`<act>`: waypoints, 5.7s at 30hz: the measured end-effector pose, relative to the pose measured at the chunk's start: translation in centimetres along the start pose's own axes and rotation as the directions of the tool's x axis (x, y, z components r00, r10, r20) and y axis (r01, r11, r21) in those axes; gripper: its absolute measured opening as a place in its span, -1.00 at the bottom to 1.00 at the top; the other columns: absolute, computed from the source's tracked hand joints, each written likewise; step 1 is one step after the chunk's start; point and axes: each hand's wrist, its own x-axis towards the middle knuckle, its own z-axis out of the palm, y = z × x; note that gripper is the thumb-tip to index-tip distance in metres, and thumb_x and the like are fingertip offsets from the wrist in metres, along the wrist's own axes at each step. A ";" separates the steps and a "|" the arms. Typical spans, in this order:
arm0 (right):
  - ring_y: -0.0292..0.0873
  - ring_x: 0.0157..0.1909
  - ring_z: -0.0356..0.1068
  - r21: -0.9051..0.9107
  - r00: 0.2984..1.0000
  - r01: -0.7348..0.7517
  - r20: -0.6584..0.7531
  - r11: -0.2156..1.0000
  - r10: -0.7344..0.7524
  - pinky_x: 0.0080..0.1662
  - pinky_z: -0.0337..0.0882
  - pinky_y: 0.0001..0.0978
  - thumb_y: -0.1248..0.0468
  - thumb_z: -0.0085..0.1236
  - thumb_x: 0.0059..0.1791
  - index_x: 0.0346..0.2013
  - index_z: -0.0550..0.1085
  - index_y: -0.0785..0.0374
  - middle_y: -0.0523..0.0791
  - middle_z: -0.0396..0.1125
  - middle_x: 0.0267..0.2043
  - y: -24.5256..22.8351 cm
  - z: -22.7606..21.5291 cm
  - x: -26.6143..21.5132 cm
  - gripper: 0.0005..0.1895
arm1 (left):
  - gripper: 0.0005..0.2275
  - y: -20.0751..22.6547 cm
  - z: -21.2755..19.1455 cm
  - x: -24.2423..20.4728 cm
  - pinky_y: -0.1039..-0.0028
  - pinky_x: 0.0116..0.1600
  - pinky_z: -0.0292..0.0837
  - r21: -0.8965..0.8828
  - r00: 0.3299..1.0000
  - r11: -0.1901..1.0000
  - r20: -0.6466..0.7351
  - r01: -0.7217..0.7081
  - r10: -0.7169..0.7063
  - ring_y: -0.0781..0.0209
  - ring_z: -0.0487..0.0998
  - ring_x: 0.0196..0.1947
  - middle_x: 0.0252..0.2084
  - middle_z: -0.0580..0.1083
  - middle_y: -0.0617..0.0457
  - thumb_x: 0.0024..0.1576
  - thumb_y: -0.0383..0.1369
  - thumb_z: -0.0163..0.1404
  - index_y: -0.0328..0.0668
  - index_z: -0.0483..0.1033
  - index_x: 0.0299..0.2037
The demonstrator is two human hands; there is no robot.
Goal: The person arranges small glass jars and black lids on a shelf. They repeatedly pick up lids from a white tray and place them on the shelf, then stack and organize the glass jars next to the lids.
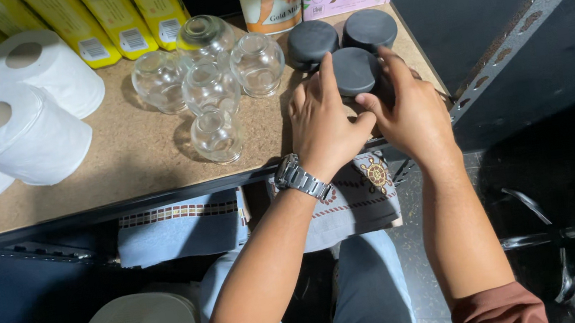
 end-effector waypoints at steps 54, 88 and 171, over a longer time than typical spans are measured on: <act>0.28 0.52 0.03 0.223 0.907 -0.418 0.040 0.881 0.420 0.38 0.12 0.19 -0.40 -0.59 0.01 0.58 -0.05 0.05 0.07 0.05 0.56 -2.1 -0.9 1.3 -0.03 | 0.36 -0.7 3.1 2.1 0.11 0.59 -0.16 0.113 0.953 0.950 -0.116 0.291 -0.279 -0.15 -0.16 0.62 0.64 -0.13 -0.20 -0.22 0.09 0.51 -0.50 -0.32 0.53; 0.20 0.49 0.14 0.238 0.926 -0.353 -0.051 0.905 0.374 0.32 0.21 0.13 -0.42 -0.60 -0.03 0.49 0.00 0.04 0.02 0.13 0.53 -1.9 0.9 2.3 -0.06 | 0.25 -1.8 5.3 2.8 0.04 0.45 0.23 0.160 0.905 0.962 -0.402 0.219 -0.140 -0.22 0.48 0.23 0.18 0.47 -0.18 -0.46 0.09 0.53 -0.21 0.05 0.46; 0.35 0.02 0.45 -0.147 0.948 0.204 -0.216 0.968 -0.233 -0.17 0.38 0.20 -0.20 0.33 -0.02 0.26 0.34 0.39 0.17 0.47 0.08 -0.5 2.1 0.4 -0.16 | -0.02 -5.4 2.2 -0.2 0.02 0.56 0.06 0.138 0.969 0.960 0.010 -0.245 0.246 -0.26 0.25 0.50 0.50 0.20 -0.45 0.06 -0.06 0.17 -0.38 -0.22 0.54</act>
